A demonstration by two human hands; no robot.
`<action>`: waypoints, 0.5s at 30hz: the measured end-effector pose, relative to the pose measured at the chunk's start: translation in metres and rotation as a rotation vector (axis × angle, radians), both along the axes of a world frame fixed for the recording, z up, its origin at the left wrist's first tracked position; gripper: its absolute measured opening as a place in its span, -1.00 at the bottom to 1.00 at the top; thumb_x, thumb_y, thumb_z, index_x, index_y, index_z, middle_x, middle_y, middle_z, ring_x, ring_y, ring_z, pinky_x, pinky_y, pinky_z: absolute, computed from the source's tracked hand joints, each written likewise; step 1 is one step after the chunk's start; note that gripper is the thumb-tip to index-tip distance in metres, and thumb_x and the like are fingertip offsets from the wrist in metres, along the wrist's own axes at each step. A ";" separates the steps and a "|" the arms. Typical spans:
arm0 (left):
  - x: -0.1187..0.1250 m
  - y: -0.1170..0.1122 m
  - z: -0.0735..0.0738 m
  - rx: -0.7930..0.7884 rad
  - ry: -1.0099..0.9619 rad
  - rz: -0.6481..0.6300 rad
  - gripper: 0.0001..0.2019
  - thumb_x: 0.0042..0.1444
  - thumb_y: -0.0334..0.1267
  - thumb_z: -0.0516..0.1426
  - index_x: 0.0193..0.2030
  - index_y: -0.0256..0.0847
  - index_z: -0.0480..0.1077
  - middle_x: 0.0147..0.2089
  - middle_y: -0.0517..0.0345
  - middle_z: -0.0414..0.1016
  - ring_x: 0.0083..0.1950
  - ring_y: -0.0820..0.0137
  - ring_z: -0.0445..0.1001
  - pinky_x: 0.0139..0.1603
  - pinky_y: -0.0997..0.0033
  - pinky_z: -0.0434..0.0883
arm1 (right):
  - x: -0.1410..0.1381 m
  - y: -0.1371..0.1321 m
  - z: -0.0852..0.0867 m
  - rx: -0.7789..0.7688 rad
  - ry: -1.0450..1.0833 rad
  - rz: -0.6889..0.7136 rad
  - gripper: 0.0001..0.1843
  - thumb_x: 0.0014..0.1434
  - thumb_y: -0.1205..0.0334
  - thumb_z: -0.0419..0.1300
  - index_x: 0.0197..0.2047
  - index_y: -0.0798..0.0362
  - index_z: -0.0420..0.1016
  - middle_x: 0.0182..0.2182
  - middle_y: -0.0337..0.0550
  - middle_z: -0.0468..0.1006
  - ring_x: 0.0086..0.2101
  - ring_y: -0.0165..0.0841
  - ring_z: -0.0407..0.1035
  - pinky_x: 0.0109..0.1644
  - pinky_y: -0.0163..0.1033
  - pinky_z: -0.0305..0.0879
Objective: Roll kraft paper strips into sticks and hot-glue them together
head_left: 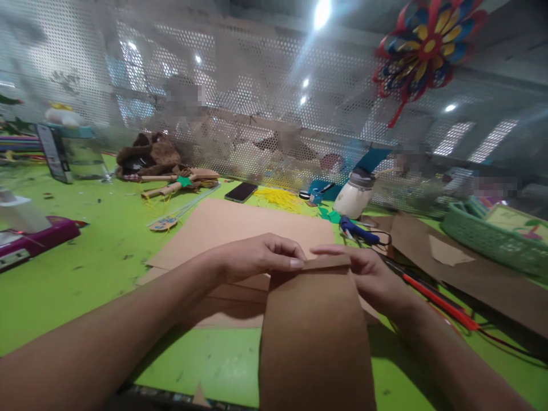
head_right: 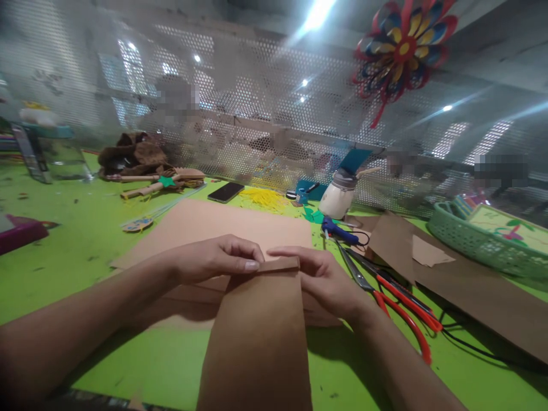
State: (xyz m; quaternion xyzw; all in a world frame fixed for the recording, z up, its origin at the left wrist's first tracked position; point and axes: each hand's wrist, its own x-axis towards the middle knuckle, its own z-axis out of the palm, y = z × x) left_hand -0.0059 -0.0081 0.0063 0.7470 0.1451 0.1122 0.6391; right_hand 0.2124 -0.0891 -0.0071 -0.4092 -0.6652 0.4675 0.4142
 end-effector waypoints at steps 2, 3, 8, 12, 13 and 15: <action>0.003 -0.006 -0.002 -0.148 -0.031 -0.045 -0.88 0.09 -0.24 0.15 -0.34 -0.26 0.40 -0.42 0.29 0.31 -0.38 0.56 0.24 -0.27 0.54 0.19 | -0.006 -0.006 0.004 -0.017 0.000 0.087 -0.71 0.03 0.24 0.30 -0.12 -0.08 0.55 -0.27 -0.17 0.56 -0.23 -0.32 0.43 -0.20 -0.28 0.34; 0.004 -0.009 -0.004 -0.220 -0.040 -0.066 -0.89 0.08 -0.25 0.17 -0.35 -0.26 0.39 -0.43 0.30 0.30 -0.38 0.56 0.24 -0.28 0.55 0.19 | -0.009 -0.008 0.006 -0.003 0.001 0.100 -0.75 0.03 0.26 0.30 -0.16 -0.07 0.58 -0.28 -0.17 0.55 -0.26 -0.34 0.42 -0.22 -0.29 0.34; 0.008 -0.018 -0.011 -0.319 -0.006 -0.097 -0.83 0.10 -0.21 0.15 -0.30 -0.29 0.44 -0.40 0.24 0.36 -0.36 0.54 0.27 -0.21 0.49 0.23 | -0.012 -0.010 0.007 0.189 -0.017 0.043 -0.94 0.03 0.32 0.29 -0.37 0.00 0.60 -0.41 -0.19 0.47 -0.37 -0.39 0.35 -0.30 -0.30 0.29; 0.009 -0.010 -0.013 -0.235 0.004 0.040 -0.81 0.07 -0.19 0.17 -0.29 -0.30 0.45 -0.37 0.20 0.41 -0.35 0.51 0.33 -0.18 0.44 0.27 | -0.009 -0.010 0.009 0.118 -0.018 0.042 -0.90 0.11 0.26 0.22 -0.30 0.04 0.55 -0.35 -0.15 0.49 -0.30 -0.35 0.37 -0.20 -0.25 0.30; 0.008 -0.006 -0.012 -0.200 -0.013 0.100 -0.81 0.07 -0.18 0.17 -0.30 -0.29 0.45 -0.37 0.19 0.42 -0.35 0.51 0.34 -0.20 0.45 0.27 | -0.009 -0.010 0.010 0.088 -0.034 0.040 -0.88 0.13 0.23 0.20 -0.28 0.06 0.54 -0.36 -0.15 0.50 -0.31 -0.35 0.38 -0.20 -0.26 0.30; 0.007 0.000 -0.010 -0.151 -0.055 0.202 -0.75 0.09 -0.12 0.14 -0.29 -0.30 0.45 -0.35 0.16 0.44 -0.33 0.50 0.35 -0.22 0.47 0.28 | -0.008 -0.011 0.011 0.037 -0.111 0.041 -0.84 0.17 0.19 0.15 -0.28 0.09 0.50 -0.39 -0.17 0.49 -0.35 -0.38 0.36 -0.26 -0.30 0.29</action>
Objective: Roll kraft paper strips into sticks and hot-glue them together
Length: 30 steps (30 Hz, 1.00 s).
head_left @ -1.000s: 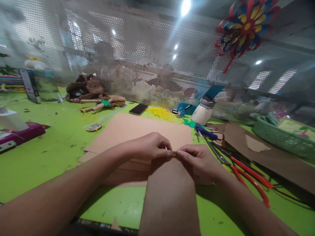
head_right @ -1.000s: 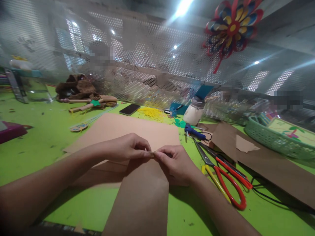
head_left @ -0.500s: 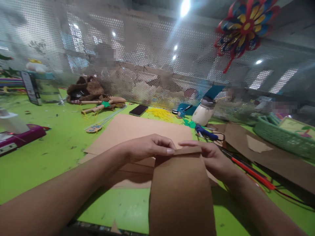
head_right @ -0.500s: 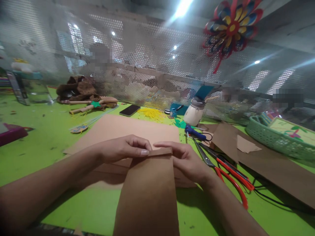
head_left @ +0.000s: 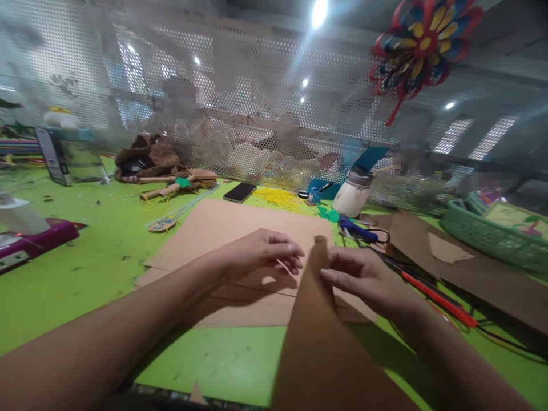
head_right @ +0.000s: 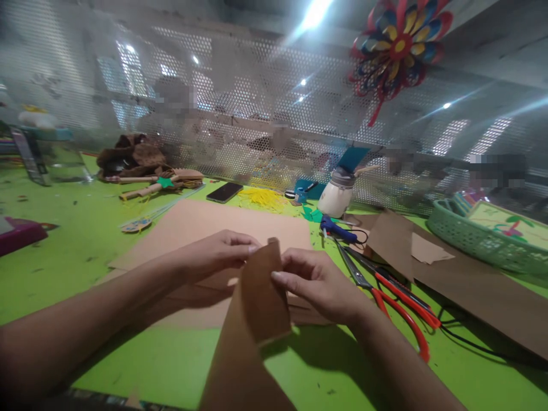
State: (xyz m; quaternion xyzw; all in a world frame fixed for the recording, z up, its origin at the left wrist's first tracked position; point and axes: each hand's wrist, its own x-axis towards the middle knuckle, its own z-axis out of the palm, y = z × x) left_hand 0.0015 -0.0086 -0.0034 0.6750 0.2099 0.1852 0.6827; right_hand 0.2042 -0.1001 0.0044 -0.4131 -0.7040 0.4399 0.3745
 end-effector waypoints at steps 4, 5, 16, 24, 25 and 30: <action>0.000 0.002 0.004 0.069 0.019 0.055 -0.56 0.12 0.06 0.04 -0.17 -0.33 0.44 -0.29 0.05 0.46 -0.31 0.46 0.37 -0.27 0.46 0.30 | -0.003 0.002 0.000 0.015 -0.283 0.018 -0.77 0.23 0.19 0.05 -0.25 0.13 0.47 -0.36 -0.16 0.48 -0.34 -0.38 0.32 -0.28 -0.33 0.24; 0.001 0.001 0.004 0.137 0.053 0.039 -0.57 0.10 0.05 0.06 -0.18 -0.33 0.45 -0.29 0.05 0.46 -0.32 0.45 0.37 -0.28 0.46 0.31 | -0.004 0.003 -0.001 0.048 -0.354 0.004 -0.76 0.23 0.19 0.03 -0.26 0.13 0.47 -0.37 -0.17 0.48 -0.34 -0.38 0.32 -0.29 -0.32 0.23; 0.002 0.003 0.003 0.583 0.241 0.198 -0.92 -0.07 -0.38 0.13 -0.40 -0.32 0.43 -0.50 0.22 0.43 -0.44 0.49 0.35 -0.40 0.54 0.25 | -0.005 0.014 -0.014 0.165 -0.432 -0.221 -0.81 0.13 0.28 0.09 -0.30 0.09 0.54 -0.36 -0.18 0.58 -0.32 -0.31 0.41 -0.31 -0.31 0.29; -0.005 0.008 0.010 0.714 0.276 0.099 -0.88 -0.04 -0.33 0.12 -0.36 -0.33 0.40 -0.47 0.21 0.41 -0.43 0.49 0.33 -0.43 0.55 0.24 | -0.005 0.015 -0.020 0.258 -0.406 -0.268 -0.78 0.11 0.33 0.10 -0.26 0.06 0.58 -0.34 -0.17 0.62 -0.32 -0.30 0.46 -0.29 -0.30 0.35; -0.005 0.006 0.012 0.732 0.298 0.087 -0.84 -0.03 -0.29 0.12 -0.32 -0.33 0.42 -0.44 0.18 0.43 -0.42 0.48 0.34 -0.42 0.54 0.25 | -0.006 0.014 -0.020 0.270 -0.406 -0.253 -0.77 0.12 0.34 0.09 -0.25 0.06 0.58 -0.35 -0.18 0.62 -0.33 -0.31 0.47 -0.30 -0.31 0.35; -0.005 0.000 0.018 0.832 0.359 -0.011 -0.70 0.15 -0.21 0.00 -0.14 -0.29 0.48 -0.26 0.10 0.53 -0.28 0.43 0.41 -0.28 0.52 0.27 | -0.011 0.010 -0.016 0.408 -0.440 -0.202 -0.74 0.11 0.38 0.08 -0.20 0.06 0.57 -0.32 -0.14 0.63 -0.33 -0.31 0.48 -0.30 -0.31 0.35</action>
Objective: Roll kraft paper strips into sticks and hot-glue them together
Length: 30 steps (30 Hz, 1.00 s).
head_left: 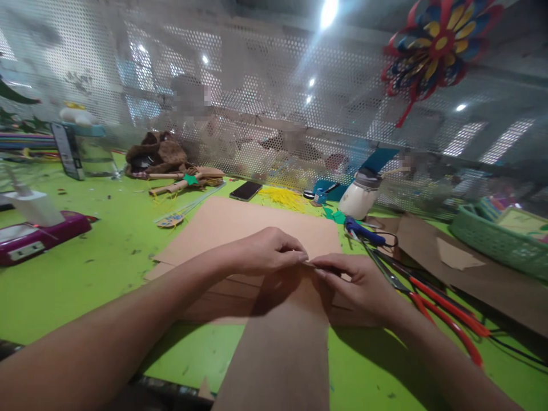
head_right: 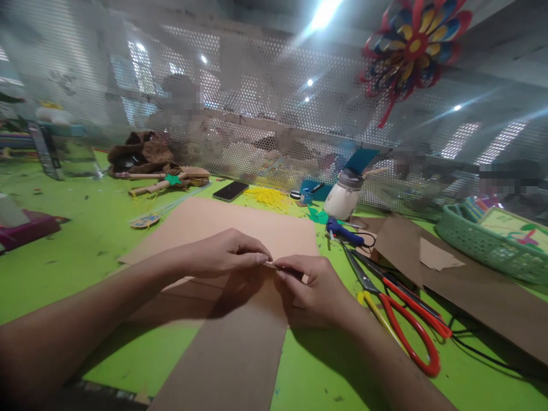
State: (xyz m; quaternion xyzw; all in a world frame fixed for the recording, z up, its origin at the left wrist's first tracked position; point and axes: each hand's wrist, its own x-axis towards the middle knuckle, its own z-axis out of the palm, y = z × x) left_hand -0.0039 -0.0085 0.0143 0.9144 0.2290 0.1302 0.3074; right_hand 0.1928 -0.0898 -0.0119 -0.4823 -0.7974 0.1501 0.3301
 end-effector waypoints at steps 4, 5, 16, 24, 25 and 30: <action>-0.002 0.001 -0.001 0.037 0.065 -0.056 -0.76 0.11 -0.28 0.05 -0.16 -0.27 0.48 -0.27 0.13 0.55 -0.31 0.47 0.42 -0.34 0.58 0.25 | -0.005 -0.003 0.003 0.052 -0.051 0.011 -0.75 0.10 0.41 0.06 -0.26 0.08 0.56 -0.33 -0.12 0.62 -0.34 -0.30 0.47 -0.31 -0.30 0.35; -0.003 0.001 -0.001 0.056 0.071 -0.060 -0.78 0.10 -0.30 0.06 -0.17 -0.26 0.48 -0.27 0.14 0.55 -0.33 0.48 0.41 -0.35 0.58 0.25 | -0.005 -0.004 0.004 0.057 -0.053 0.014 -0.75 0.10 0.41 0.06 -0.26 0.09 0.56 -0.32 -0.11 0.62 -0.34 -0.30 0.47 -0.31 -0.30 0.35; -0.003 -0.001 0.006 -0.042 0.121 -0.074 -0.75 0.08 -0.28 0.08 -0.12 -0.30 0.45 -0.36 0.19 0.47 -0.37 0.49 0.32 -0.37 0.57 0.22 | 0.004 0.001 -0.007 0.223 -0.043 0.084 -0.74 0.09 0.44 0.10 -0.19 0.07 0.54 -0.42 -0.11 0.58 -0.45 -0.38 0.42 -0.40 -0.32 0.28; -0.008 0.002 0.010 -0.180 0.082 -0.164 -0.60 0.24 -0.07 -0.10 -0.31 -0.27 0.45 -0.40 0.22 0.40 -0.33 0.47 0.26 -0.25 0.53 0.22 | 0.004 0.006 -0.023 0.382 -0.151 0.130 -0.62 0.13 0.47 0.04 -0.02 0.03 0.46 -0.37 -0.04 0.56 -0.38 -0.32 0.42 -0.36 -0.27 0.30; -0.008 0.001 0.011 -0.183 0.079 -0.174 -0.62 0.24 -0.08 -0.10 -0.32 -0.26 0.44 -0.40 0.22 0.39 -0.32 0.48 0.26 -0.24 0.54 0.23 | 0.003 0.005 -0.023 0.385 -0.165 0.125 -0.62 0.15 0.46 0.03 -0.01 0.02 0.45 -0.36 -0.04 0.56 -0.37 -0.32 0.41 -0.35 -0.27 0.30; -0.006 0.000 0.011 -0.159 0.125 -0.139 -0.68 0.22 -0.10 -0.04 -0.32 -0.29 0.40 -0.36 0.21 0.39 -0.32 0.48 0.29 -0.30 0.55 0.22 | -0.004 -0.004 -0.019 0.391 -0.191 0.039 -0.73 0.20 0.37 0.06 -0.08 0.03 0.50 -0.31 -0.03 0.55 -0.32 -0.30 0.39 -0.28 -0.23 0.30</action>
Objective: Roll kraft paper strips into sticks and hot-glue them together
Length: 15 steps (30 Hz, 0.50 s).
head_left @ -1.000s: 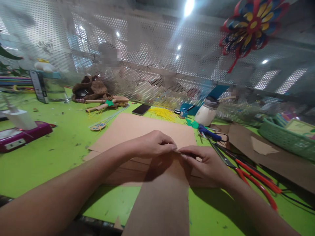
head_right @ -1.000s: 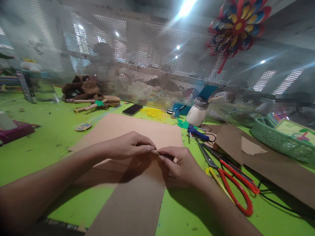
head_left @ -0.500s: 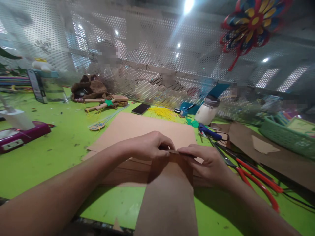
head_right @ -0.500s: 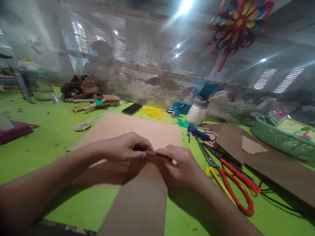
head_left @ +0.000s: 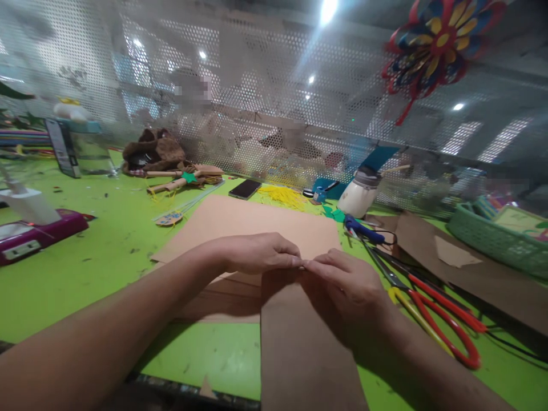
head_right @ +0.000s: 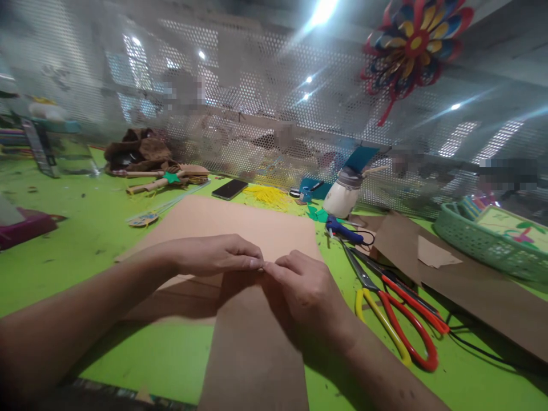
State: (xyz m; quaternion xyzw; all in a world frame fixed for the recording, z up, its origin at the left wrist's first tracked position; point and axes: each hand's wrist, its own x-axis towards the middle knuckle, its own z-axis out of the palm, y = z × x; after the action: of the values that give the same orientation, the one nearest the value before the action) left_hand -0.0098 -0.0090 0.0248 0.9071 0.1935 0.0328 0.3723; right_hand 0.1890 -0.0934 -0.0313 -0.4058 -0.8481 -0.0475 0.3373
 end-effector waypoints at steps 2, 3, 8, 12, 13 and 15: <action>0.000 0.001 -0.002 0.011 0.003 0.011 -0.67 0.21 -0.09 -0.04 -0.30 -0.29 0.40 -0.35 0.19 0.41 -0.31 0.47 0.31 -0.31 0.54 0.23 | -0.002 -0.002 0.001 0.003 0.017 -0.027 -0.74 0.19 0.37 0.09 -0.08 0.03 0.51 -0.30 -0.03 0.54 -0.32 -0.30 0.38 -0.26 -0.22 0.29; 0.001 0.001 -0.003 0.010 -0.003 0.010 -0.66 0.21 -0.08 -0.05 -0.29 -0.29 0.41 -0.33 0.18 0.42 -0.30 0.46 0.32 -0.30 0.53 0.24 | -0.002 -0.003 0.002 0.006 0.025 -0.030 -0.74 0.19 0.37 0.10 -0.08 0.03 0.50 -0.30 -0.04 0.54 -0.31 -0.30 0.38 -0.26 -0.22 0.29; 0.003 0.002 -0.007 -0.012 -0.006 0.022 -0.68 0.21 -0.10 -0.05 -0.25 -0.29 0.40 -0.30 0.16 0.45 -0.28 0.47 0.34 -0.28 0.54 0.25 | 0.000 0.001 -0.001 0.009 0.068 0.003 -0.74 0.18 0.41 0.10 -0.10 0.06 0.51 -0.29 -0.03 0.54 -0.30 -0.30 0.38 -0.25 -0.21 0.30; 0.004 0.002 -0.009 0.002 0.020 0.056 -0.70 0.20 -0.12 -0.04 -0.28 -0.29 0.40 -0.33 0.17 0.43 -0.33 0.47 0.32 -0.34 0.54 0.23 | 0.000 0.005 -0.002 -0.063 0.198 0.062 -0.72 0.15 0.41 0.10 -0.08 0.03 0.50 -0.26 -0.04 0.53 -0.28 -0.31 0.40 -0.24 -0.21 0.34; 0.005 0.002 -0.010 0.014 0.024 0.066 -0.71 0.19 -0.13 -0.03 -0.29 -0.29 0.39 -0.34 0.17 0.42 -0.34 0.47 0.31 -0.35 0.54 0.22 | -0.001 0.005 -0.002 -0.093 0.242 0.078 -0.72 0.14 0.41 0.11 -0.09 0.03 0.50 -0.26 -0.05 0.53 -0.28 -0.31 0.41 -0.24 -0.21 0.35; 0.005 0.002 -0.010 0.035 0.023 0.082 -0.73 0.18 -0.14 -0.02 -0.30 -0.29 0.38 -0.37 0.19 0.40 -0.37 0.48 0.29 -0.37 0.54 0.20 | -0.001 0.005 0.002 -0.164 0.326 0.068 -0.71 0.09 0.43 0.13 -0.12 0.03 0.50 -0.25 -0.07 0.54 -0.25 -0.30 0.42 -0.19 -0.20 0.37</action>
State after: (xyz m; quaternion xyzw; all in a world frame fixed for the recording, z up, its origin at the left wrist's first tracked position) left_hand -0.0050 -0.0073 0.0144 0.9050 0.2344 0.0411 0.3526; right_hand 0.1882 -0.0882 -0.0297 -0.4053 -0.7964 0.0996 0.4376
